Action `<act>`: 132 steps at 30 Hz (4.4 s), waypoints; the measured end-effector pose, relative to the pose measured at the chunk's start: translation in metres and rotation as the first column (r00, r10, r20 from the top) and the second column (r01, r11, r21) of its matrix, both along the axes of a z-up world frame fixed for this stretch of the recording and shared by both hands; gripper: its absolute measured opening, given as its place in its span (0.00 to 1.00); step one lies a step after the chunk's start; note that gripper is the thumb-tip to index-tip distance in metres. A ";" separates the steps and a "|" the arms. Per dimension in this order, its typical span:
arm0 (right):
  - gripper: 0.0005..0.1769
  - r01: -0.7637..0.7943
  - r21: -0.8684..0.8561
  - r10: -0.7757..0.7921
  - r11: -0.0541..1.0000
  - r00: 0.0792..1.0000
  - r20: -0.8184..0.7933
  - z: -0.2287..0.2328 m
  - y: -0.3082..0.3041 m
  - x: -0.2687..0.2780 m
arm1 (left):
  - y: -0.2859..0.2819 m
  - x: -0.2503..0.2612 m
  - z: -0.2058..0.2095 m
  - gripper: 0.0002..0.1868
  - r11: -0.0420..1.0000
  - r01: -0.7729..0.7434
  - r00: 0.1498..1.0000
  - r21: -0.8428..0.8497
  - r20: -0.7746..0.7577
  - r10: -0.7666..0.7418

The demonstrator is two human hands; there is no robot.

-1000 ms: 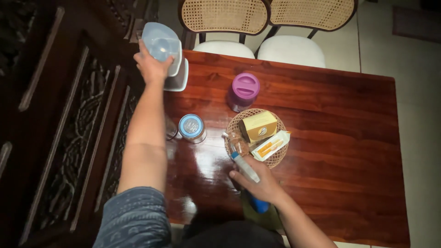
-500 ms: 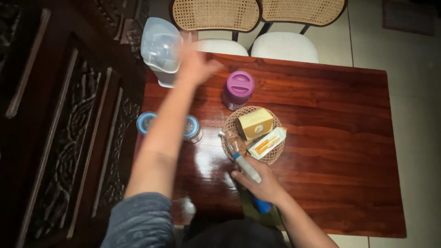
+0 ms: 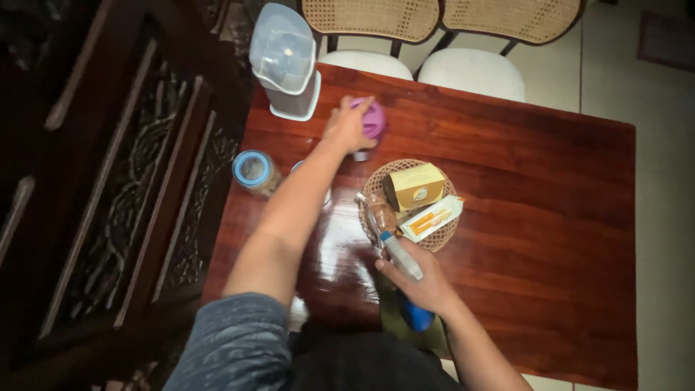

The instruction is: Spraying a wooden dining table with cleaner and wiping it down with a cloth.

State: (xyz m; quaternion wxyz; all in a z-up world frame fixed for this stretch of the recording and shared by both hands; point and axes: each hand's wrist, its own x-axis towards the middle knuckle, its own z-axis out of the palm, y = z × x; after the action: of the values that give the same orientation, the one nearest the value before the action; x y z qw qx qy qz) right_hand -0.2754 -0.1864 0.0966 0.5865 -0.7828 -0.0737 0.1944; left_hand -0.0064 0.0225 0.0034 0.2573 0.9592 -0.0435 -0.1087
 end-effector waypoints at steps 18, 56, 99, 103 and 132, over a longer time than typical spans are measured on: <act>0.10 -0.031 -0.071 0.040 0.997 0.990 0.136 -0.013 -0.009 -0.012 | 0.128 -0.064 0.047 0.58 0.802 -0.563 0.825 0.199 0.081 0.559; 0.12 0.001 -0.101 -0.002 0.995 1.000 -0.010 -0.008 -0.040 -0.032 | 0.093 -0.154 -0.054 0.57 0.861 -0.464 0.868 0.207 0.298 0.396; 0.12 -0.291 -0.219 0.322 0.931 0.938 0.125 -0.040 -0.087 -0.089 | 0.073 -0.413 -0.230 0.13 0.210 -0.884 0.268 -0.418 -0.083 0.960; 0.13 -0.314 -0.194 0.343 0.929 0.930 0.137 -0.053 -0.081 -0.095 | 0.121 -0.432 -0.227 0.12 0.102 -0.828 0.187 -0.552 -0.100 0.977; 0.15 0.198 -0.405 -0.091 0.893 0.959 0.268 -0.119 -0.201 -0.099 | -0.167 -0.444 -0.124 0.46 0.933 0.360 0.933 0.022 -0.018 -0.359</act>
State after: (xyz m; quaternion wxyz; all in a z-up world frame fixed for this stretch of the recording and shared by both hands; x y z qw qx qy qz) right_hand -0.3745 -0.3877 -0.0226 0.4001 -0.9133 -0.0412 0.0647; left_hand -0.4500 -0.1446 -0.1208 0.2213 0.9375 -0.2151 -0.1609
